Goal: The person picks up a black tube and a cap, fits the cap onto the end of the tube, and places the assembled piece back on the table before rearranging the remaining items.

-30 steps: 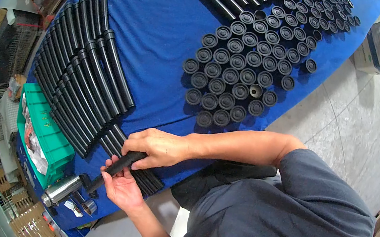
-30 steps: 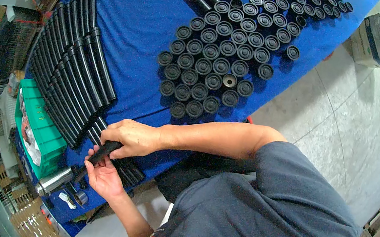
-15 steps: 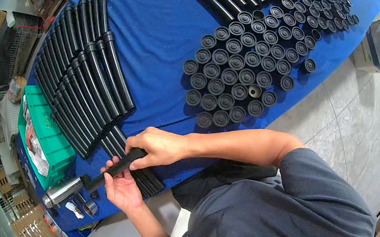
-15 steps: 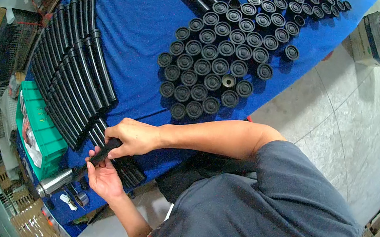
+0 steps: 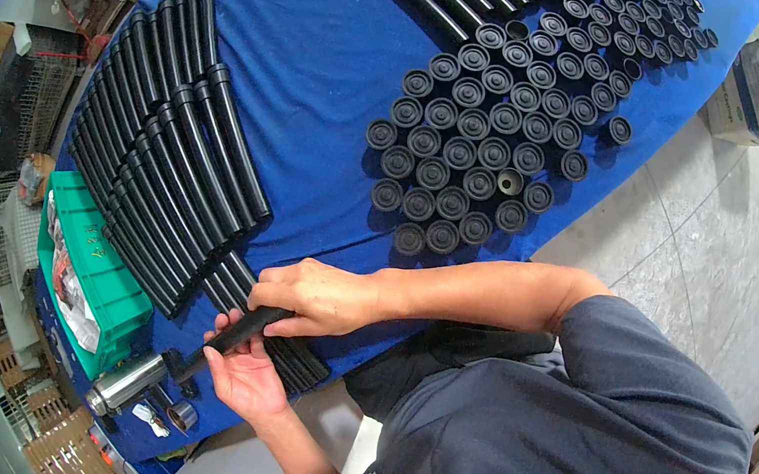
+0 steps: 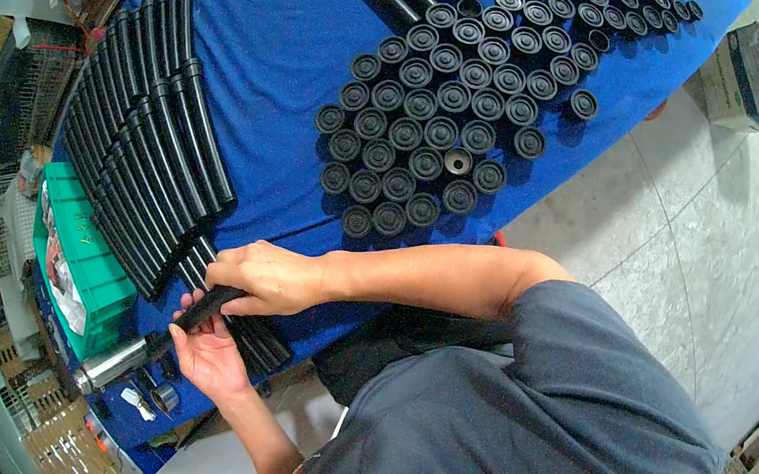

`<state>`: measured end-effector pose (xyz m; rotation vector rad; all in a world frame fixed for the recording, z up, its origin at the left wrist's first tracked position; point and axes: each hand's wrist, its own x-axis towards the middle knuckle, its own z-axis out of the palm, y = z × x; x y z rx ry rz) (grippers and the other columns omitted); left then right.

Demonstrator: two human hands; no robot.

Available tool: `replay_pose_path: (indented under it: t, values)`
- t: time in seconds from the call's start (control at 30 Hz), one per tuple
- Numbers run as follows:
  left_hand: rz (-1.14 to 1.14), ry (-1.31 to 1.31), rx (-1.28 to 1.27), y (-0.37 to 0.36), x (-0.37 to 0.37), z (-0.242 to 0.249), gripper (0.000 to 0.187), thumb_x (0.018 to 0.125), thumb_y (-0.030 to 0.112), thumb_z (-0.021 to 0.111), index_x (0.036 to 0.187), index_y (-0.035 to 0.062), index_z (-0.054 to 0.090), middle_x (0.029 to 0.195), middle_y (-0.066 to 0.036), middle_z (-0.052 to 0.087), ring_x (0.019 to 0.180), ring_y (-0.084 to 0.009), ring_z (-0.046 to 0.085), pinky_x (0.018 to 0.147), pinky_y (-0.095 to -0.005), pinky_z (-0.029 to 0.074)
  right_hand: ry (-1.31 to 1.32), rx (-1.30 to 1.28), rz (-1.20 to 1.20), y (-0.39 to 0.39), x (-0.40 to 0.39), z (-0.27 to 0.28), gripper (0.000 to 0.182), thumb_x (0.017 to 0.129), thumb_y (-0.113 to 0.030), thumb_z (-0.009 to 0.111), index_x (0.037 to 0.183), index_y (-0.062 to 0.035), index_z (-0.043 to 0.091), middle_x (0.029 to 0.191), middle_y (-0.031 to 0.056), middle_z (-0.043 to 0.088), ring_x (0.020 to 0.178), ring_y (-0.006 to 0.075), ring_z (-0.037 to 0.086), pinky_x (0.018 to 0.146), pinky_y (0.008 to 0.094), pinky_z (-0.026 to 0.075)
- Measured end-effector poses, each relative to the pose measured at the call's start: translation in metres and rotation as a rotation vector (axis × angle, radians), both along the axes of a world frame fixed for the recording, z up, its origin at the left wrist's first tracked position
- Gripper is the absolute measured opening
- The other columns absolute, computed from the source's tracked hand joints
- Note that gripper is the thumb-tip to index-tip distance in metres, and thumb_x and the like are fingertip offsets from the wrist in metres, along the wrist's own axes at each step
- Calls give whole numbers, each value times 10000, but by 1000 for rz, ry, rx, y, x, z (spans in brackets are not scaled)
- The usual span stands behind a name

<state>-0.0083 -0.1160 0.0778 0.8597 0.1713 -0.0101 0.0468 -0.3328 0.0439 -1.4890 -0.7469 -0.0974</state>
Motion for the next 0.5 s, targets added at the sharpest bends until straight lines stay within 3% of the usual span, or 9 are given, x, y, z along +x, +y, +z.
replay_pose_path:
  t: [0.13,0.23,0.37,0.4,0.5]
  values:
    - [-43,-24,15,14,0,-3,243,1048,192,515,1196,35,626,1300,-152,659,1284,-323,584,1104,-515,474,43,61,19,-2,0,5,367,850,-230,753,1101,-3,612,880,173,643,835,363,660,729,436,518]
    - [-26,-37,37,8,2,3,242,1045,195,522,1185,35,638,1305,-156,655,1274,-324,591,1098,-514,481,575,-152,384,-16,10,25,398,827,-220,773,1114,-2,605,944,176,631,876,353,655,728,428,520]
    - [-21,13,49,14,4,-2,247,1042,186,524,1201,37,640,1295,-161,662,1258,-330,602,1095,-508,485,-95,11,-96,2,-1,1,334,855,-237,745,1057,7,637,819,174,661,765,349,668,671,427,516]
    - [-17,11,46,15,3,-3,250,1043,188,524,1203,37,642,1286,-165,665,1252,-334,606,1094,-509,487,-81,8,-67,0,-2,3,303,867,-210,724,1068,-7,623,840,170,636,774,364,649,669,447,510]
    - [-4,9,40,13,2,-3,254,1045,192,524,1204,37,648,1261,-180,675,1230,-346,619,1087,-512,493,279,-159,237,-11,5,13,341,854,-187,732,1115,-28,582,930,158,575,818,377,620,681,459,510]
